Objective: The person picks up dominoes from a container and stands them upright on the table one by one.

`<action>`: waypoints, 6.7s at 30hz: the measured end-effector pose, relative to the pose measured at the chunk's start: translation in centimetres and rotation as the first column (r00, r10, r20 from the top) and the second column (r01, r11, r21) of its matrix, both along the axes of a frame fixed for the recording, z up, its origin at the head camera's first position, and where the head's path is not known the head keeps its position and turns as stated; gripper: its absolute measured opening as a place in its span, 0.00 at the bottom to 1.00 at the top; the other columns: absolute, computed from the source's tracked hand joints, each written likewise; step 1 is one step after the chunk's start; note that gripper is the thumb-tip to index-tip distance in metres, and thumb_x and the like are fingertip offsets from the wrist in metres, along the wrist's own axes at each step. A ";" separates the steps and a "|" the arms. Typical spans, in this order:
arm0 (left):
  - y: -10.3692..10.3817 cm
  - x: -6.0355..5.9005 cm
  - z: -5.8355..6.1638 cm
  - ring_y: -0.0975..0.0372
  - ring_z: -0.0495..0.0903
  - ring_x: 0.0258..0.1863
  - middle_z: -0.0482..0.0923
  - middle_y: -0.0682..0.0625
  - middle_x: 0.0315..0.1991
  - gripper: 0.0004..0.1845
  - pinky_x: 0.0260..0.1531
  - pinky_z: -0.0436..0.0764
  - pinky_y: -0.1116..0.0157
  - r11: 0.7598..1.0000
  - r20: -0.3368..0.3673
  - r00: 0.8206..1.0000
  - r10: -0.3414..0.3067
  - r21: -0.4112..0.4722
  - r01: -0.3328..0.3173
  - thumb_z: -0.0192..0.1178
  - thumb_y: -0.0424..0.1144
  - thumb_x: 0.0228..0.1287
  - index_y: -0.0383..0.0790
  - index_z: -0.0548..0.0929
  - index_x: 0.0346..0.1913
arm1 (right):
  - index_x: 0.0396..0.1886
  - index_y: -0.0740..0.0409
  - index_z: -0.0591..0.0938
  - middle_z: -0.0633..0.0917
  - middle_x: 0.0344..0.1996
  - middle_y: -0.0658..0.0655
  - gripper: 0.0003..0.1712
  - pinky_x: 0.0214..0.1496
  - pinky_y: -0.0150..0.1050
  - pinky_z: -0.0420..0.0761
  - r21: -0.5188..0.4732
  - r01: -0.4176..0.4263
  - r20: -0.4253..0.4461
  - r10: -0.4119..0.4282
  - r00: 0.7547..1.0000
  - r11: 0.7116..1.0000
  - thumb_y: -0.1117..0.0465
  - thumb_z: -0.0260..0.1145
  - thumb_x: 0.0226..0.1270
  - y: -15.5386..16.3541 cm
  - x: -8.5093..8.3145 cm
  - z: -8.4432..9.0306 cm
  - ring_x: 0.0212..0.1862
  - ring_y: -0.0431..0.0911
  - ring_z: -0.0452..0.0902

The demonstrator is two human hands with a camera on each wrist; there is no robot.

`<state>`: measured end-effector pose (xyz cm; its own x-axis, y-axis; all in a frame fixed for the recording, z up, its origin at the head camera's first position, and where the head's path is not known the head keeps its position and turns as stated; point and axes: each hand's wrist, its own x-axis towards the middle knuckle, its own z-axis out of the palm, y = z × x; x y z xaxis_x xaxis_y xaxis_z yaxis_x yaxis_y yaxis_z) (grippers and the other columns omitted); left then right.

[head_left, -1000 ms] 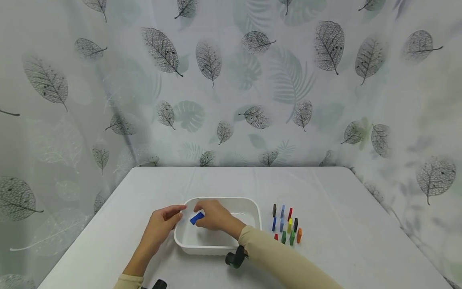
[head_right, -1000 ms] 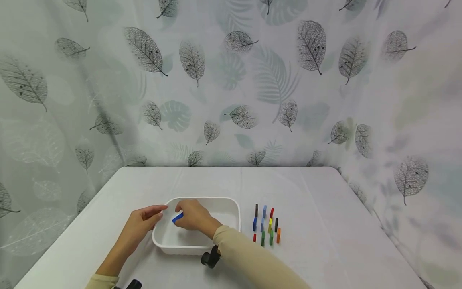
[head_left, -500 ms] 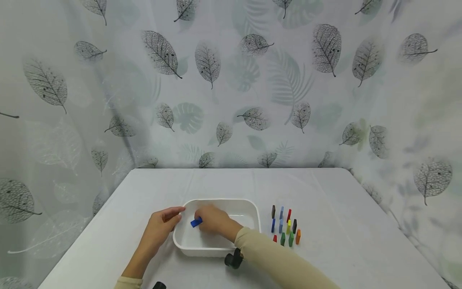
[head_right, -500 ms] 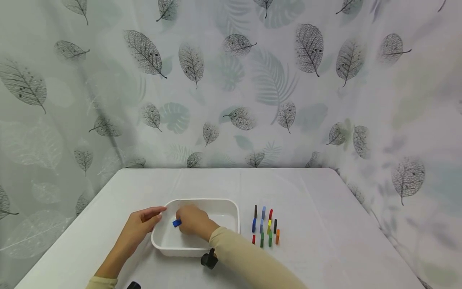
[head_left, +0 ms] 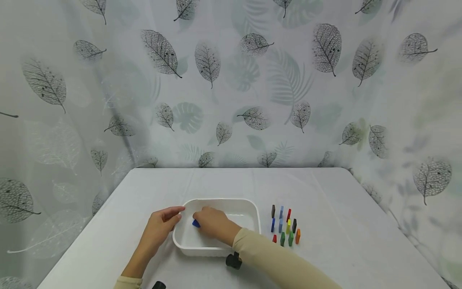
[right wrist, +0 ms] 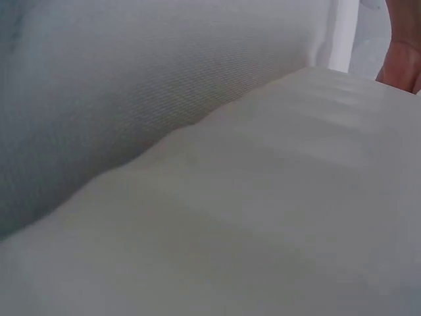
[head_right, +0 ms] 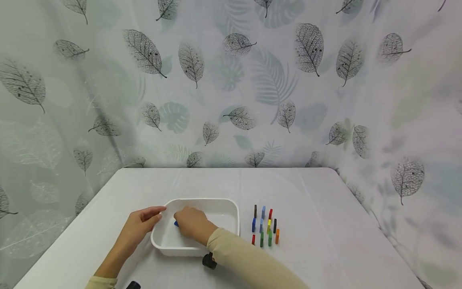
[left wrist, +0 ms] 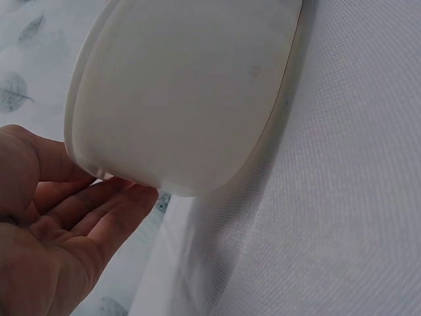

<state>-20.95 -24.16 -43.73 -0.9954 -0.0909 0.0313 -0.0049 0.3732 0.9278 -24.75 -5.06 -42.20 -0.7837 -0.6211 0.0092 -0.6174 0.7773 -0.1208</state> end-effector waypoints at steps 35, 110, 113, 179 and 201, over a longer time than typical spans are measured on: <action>0.4 0.3 0.2 0.50 0.82 0.58 0.82 0.40 0.60 0.16 0.47 0.86 0.64 1.000 0.003 1.000 0.016 0.011 -0.016 0.62 0.32 0.75 0.37 0.86 0.61 | 0.39 0.53 0.85 0.78 0.27 0.48 0.09 0.30 0.34 0.76 -0.041 0.027 0.019 -0.026 0.999 0.999 0.58 0.77 0.64 0.6 0.8 0.9 0.29 0.40 0.71; 0.3 0.1 0.2 0.55 0.82 0.52 0.83 0.42 0.59 0.16 0.44 0.84 0.66 1.000 0.020 0.999 0.029 -0.010 -0.029 0.62 0.33 0.74 0.37 0.86 0.61 | 0.42 0.57 0.87 0.84 0.30 0.45 0.10 0.34 0.32 0.81 -0.593 -0.019 0.069 0.074 0.995 0.805 0.63 0.78 0.63 9.7 2.7 4.8 0.34 0.38 0.78; 0.3 0.1 0.2 0.55 0.81 0.51 0.83 0.42 0.58 0.16 0.44 0.84 0.66 0.999 0.020 0.999 0.030 -0.012 -0.030 0.62 0.33 0.74 0.37 0.86 0.60 | 0.43 0.56 0.87 0.85 0.32 0.45 0.10 0.34 0.32 0.82 -0.604 -0.001 0.080 0.062 0.995 0.797 0.63 0.78 0.63 10.2 2.8 5.1 0.35 0.39 0.79; 0.2 -0.1 -0.2 0.53 0.82 0.55 0.83 0.41 0.59 0.15 0.47 0.85 0.64 1.000 0.017 1.000 0.026 0.014 -0.026 0.62 0.33 0.75 0.38 0.86 0.60 | 0.44 0.54 0.87 0.87 0.35 0.45 0.09 0.42 0.36 0.86 -0.696 0.197 0.083 -0.194 0.977 0.691 0.63 0.77 0.65 21.0 2.3 5.7 0.41 0.43 0.84; 0.1 -0.1 0.1 0.52 0.82 0.56 0.83 0.41 0.59 0.16 0.47 0.85 0.66 1.000 0.000 1.000 0.014 0.017 -0.014 0.61 0.33 0.75 0.37 0.86 0.61 | 0.44 0.55 0.87 0.88 0.35 0.47 0.10 0.41 0.39 0.85 -0.702 0.252 0.063 -0.294 0.954 0.666 0.63 0.77 0.65 24.8 1.9 3.9 0.40 0.44 0.84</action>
